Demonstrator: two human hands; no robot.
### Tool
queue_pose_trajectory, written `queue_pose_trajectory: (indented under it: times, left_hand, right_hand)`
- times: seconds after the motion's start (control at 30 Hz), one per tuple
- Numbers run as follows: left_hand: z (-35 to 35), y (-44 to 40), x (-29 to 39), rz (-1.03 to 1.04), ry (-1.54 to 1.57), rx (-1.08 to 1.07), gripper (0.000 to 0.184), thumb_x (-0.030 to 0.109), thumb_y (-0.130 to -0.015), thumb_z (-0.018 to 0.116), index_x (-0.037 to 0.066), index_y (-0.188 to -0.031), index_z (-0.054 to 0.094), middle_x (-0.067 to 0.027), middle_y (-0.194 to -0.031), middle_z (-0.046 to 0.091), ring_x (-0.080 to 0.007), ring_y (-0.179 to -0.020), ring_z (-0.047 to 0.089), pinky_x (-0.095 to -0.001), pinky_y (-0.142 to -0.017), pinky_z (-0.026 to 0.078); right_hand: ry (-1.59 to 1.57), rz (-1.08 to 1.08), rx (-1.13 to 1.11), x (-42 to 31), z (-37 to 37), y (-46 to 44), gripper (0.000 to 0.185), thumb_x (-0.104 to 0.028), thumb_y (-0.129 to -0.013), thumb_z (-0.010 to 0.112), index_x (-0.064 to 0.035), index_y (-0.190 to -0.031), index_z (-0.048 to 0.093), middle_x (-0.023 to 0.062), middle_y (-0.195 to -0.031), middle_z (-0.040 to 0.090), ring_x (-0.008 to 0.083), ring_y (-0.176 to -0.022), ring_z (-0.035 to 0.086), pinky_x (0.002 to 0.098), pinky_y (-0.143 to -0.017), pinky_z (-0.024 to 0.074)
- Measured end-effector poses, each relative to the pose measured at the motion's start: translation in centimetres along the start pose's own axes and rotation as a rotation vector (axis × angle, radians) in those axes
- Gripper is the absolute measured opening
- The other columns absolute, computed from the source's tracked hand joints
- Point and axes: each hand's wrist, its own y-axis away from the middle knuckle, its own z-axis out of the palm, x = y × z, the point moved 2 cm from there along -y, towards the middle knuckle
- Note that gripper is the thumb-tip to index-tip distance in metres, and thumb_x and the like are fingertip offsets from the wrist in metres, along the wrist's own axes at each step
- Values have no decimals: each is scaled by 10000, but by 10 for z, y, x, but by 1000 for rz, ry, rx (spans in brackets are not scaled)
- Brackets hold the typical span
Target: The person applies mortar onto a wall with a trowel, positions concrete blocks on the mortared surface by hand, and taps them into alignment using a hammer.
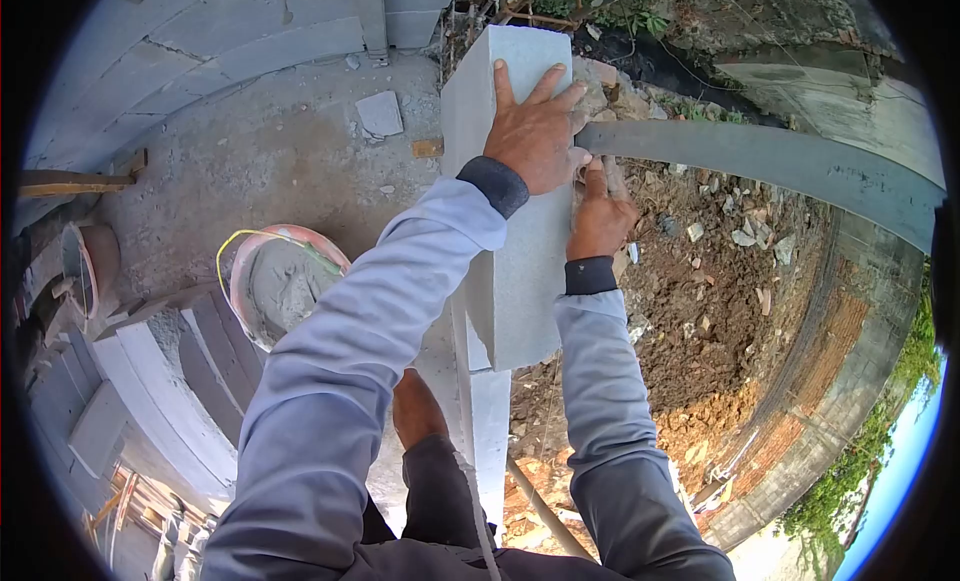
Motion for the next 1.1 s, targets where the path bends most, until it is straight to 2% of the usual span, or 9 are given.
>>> queue_pose_trajectory:
  times: [0.07, 0.17, 0.3, 0.43, 0.53, 0.6, 0.73, 0.97, 1.1]
  left_hand:
    - [4, 0, 2, -7, 2, 122, 581, 349, -789, 697, 180, -1323, 542, -76, -1496, 327, -276, -1407, 231, -694, -1075, 8]
    - [4, 36, 4, -57, 98, 429, 572, 321, -796, 695, 163, -1322, 534, -83, -1486, 339, -274, -1405, 236, -701, -1062, 34]
    - [17, 77, -2, -227, 262, 494, 700, 290, -797, 691, 122, -1407, 394, -186, -1466, 331, -349, -1402, 216, -680, -1059, 123]
    - [32, 115, -2, -306, 497, 436, 750, 269, -806, 678, 8, -1416, 329, -240, -1435, 347, -391, -1357, 293, -485, -1116, 228]
    - [43, 141, -5, -291, 597, 402, 734, 273, -831, 652, -23, -1414, 318, -250, -1414, 379, -377, -1324, 363, -386, -1102, 286]
    - [50, 158, -9, -290, 666, 328, 725, 290, -850, 630, -16, -1424, 310, -255, -1408, 394, -365, -1319, 386, -390, -1091, 307]
    - [46, 189, -14, -267, 824, 190, 721, 333, -884, 591, -8, -1442, 289, -258, -1418, 395, -358, -1322, 397, -394, -1083, 323]
    - [72, 214, -33, -134, 956, 227, 701, 328, -875, 595, 12, -1434, 313, -255, -1404, 412, -367, -1275, 451, -391, -1052, 370]
    - [96, 233, -54, -130, 988, 236, 688, 354, -881, 581, -2, -1419, 342, -262, -1391, 427, -366, -1281, 447, -392, -1052, 363]
  right_hand:
    - [133, -102, -8, -4, -1, -7, 397, -111, -876, 612, 79, -1222, 571, 165, -1067, 670, 183, -886, 640, 253, -728, 510]
    - [-17, 143, -72, -25, -13, 3, 370, -82, -866, 593, 90, -1193, 582, 126, -1005, 678, 148, -782, 636, 259, -673, 517]
    - [-40, 162, -171, -31, -27, -23, 315, -64, -848, 585, 51, -1138, 627, 82, -903, 679, 134, -709, 621, 254, -625, 508]
    - [217, 45, -283, -24, -36, -38, 335, -106, -812, 597, -9, -1128, 654, 93, -864, 689, 135, -682, 623, 270, -597, 481]
    - [319, -10, -241, -20, -50, -34, 365, -100, -790, 592, -40, -1145, 652, 143, -944, 694, 207, -798, 647, 320, -736, 493]
    - [385, -130, -221, -20, -64, -21, 338, -91, -806, 584, -31, -1130, 655, 152, -1029, 689, 242, -940, 649, 325, -854, 483]
    - [401, -202, -301, -25, -74, 11, 281, -64, -860, 544, -45, -1112, 665, 156, -1046, 684, 262, -1002, 648, 317, -862, 488]
    - [830, -825, -276, -53, -32, 19, 292, -92, -857, 540, -88, -1124, 659, 203, -1050, 651, 369, -948, 627, 392, -836, 504]
    - [1023, -677, -217, -68, -5, 23, 307, -140, -847, 545, -110, -1131, 657, 216, -975, 660, 396, -915, 627, 439, -818, 507]
